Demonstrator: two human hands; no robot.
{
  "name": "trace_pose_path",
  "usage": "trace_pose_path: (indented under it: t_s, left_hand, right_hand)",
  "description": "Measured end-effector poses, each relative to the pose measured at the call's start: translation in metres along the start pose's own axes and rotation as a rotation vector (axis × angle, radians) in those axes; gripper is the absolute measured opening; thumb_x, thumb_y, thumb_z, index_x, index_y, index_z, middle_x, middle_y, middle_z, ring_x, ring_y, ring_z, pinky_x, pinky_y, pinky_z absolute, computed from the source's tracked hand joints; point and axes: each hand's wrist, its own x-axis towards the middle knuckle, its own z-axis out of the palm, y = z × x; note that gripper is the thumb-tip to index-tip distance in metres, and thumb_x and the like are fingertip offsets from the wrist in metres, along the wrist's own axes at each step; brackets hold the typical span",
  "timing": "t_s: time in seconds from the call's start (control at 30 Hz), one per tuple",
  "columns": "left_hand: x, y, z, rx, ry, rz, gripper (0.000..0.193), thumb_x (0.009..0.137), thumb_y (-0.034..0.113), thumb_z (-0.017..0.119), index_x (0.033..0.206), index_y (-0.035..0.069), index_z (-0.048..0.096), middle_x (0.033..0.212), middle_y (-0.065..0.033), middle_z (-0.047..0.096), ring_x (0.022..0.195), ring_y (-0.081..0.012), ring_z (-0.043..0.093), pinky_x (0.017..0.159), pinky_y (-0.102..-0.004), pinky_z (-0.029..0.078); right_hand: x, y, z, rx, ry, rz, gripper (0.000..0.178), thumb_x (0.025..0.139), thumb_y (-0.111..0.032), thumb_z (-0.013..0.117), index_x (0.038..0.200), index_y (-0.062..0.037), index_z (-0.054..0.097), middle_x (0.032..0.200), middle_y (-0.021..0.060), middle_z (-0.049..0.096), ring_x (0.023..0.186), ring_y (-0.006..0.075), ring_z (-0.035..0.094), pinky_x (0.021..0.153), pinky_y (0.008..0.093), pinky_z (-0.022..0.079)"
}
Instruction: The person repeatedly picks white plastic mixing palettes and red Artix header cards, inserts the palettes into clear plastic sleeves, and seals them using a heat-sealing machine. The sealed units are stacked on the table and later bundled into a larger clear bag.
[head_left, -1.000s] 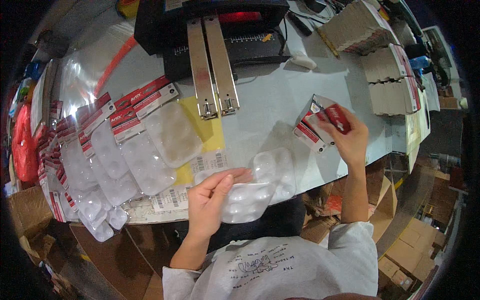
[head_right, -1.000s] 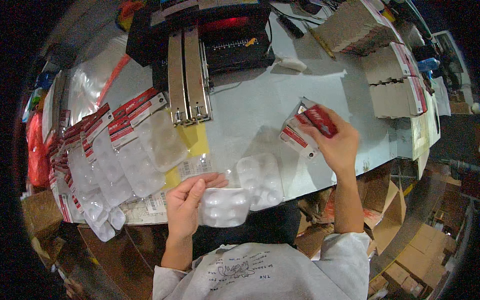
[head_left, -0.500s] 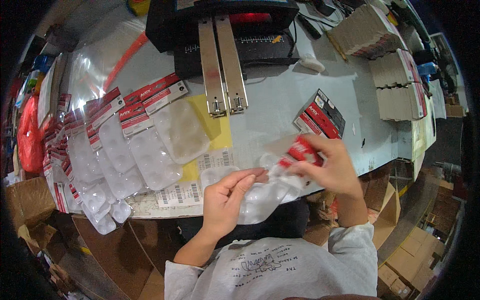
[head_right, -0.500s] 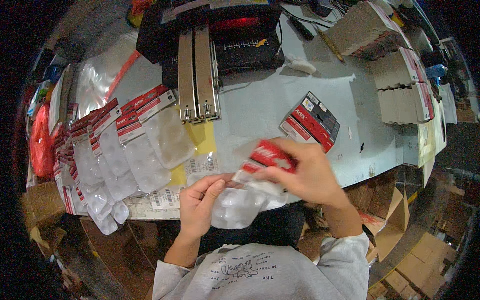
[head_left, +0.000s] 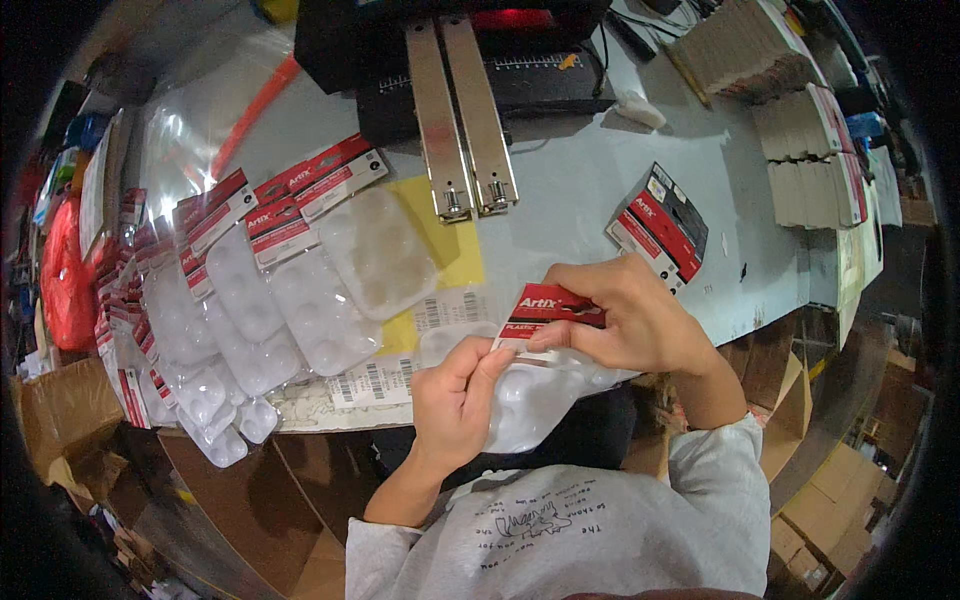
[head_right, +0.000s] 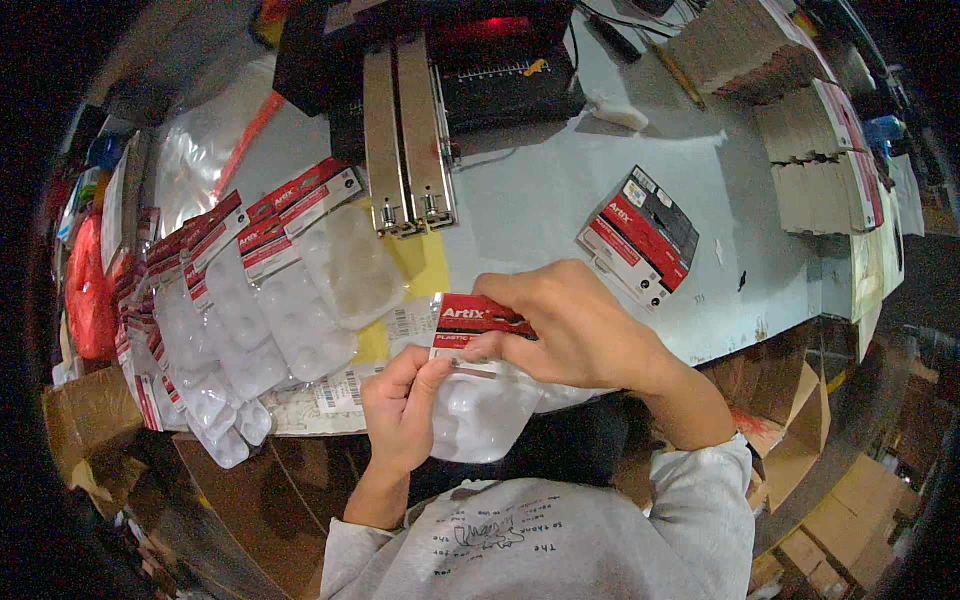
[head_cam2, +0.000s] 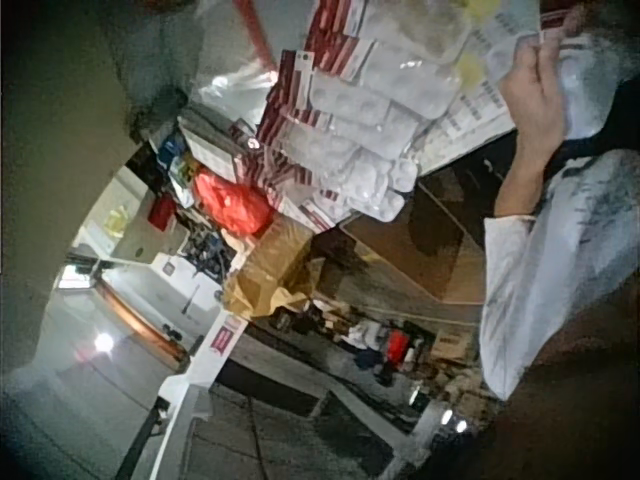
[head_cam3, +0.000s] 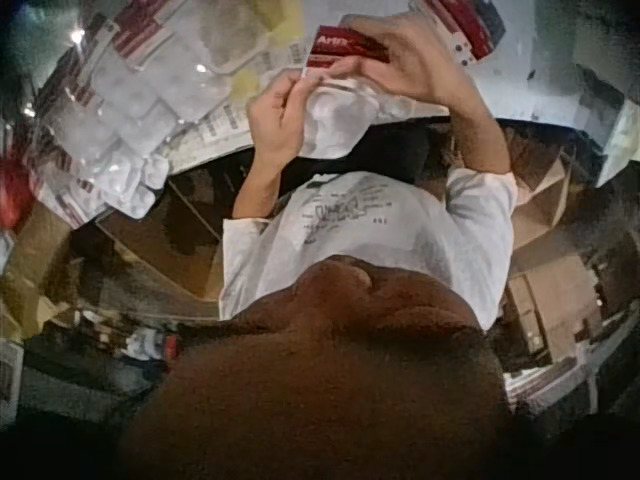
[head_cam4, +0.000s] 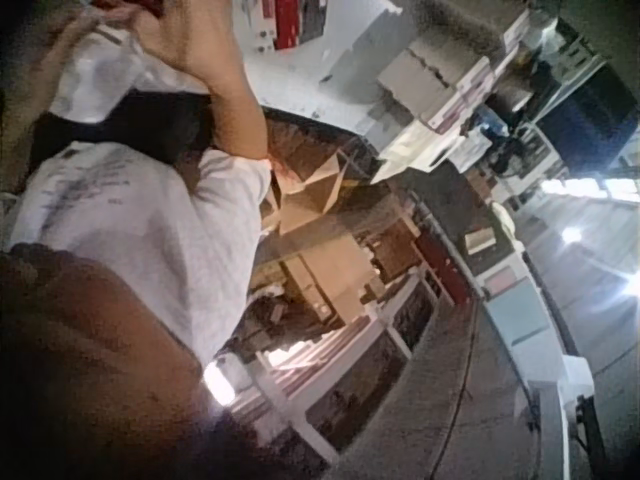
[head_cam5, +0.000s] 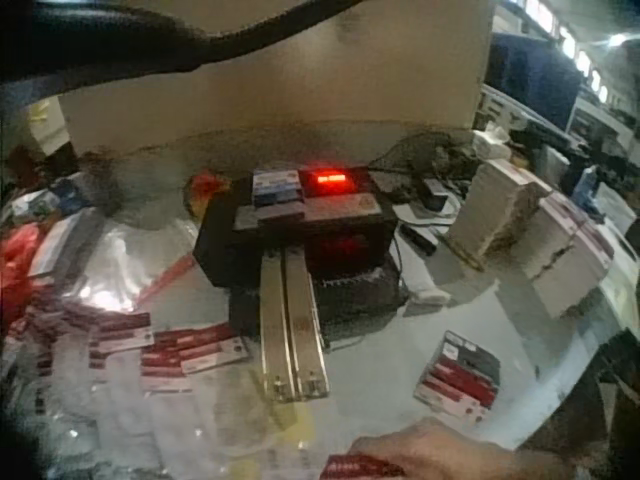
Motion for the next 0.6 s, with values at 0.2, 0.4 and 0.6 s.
trace_pose_path:
  t_s: [0.2, 0.4, 0.6]
  left_hand:
    - [0.007, -0.010, -0.008, -0.183, 0.299, -0.017, 0.020, 0.093, 0.015, 0.055, 0.086, -0.003, 0.062, 0.072, -0.0005, 0.059, 0.066, -0.0064, 0.047, 0.060, -0.0217, 0.040]
    - [0.008, -0.016, -0.005, -0.165, 0.323, -0.031, 0.025, 0.094, 0.017, 0.053, 0.083, -0.003, 0.060, 0.071, 0.0010, 0.055, 0.067, -0.0066, 0.044, 0.063, -0.0215, 0.039]
    - [0.006, -0.010, -0.009, -0.165, 0.311, -0.075, 0.025, 0.096, 0.018, 0.048, 0.085, -0.002, 0.057, 0.072, 0.0012, 0.051, 0.070, -0.0072, 0.041, 0.066, -0.0225, 0.037]
  right_hand:
    - [-0.014, 0.022, -0.001, 0.453, -0.013, 0.550, 0.032, 0.074, -0.027, 0.075, 0.092, -0.0007, 0.069, 0.071, 0.0074, 0.067, 0.060, 0.0124, 0.063, 0.053, 0.0235, 0.048]
    - [-0.030, 0.028, 0.021, 0.821, 0.039, 0.518, 0.020, 0.086, -0.015, 0.064, 0.090, 0.0050, 0.067, 0.074, 0.0084, 0.066, 0.062, 0.0109, 0.063, 0.050, 0.0212, 0.047]
    - [-0.031, 0.022, 0.032, 1.046, 0.064, 0.495, 0.017, 0.085, -0.013, 0.063, 0.086, 0.0041, 0.063, 0.073, 0.0076, 0.064, 0.061, 0.0110, 0.061, 0.052, 0.0215, 0.047]
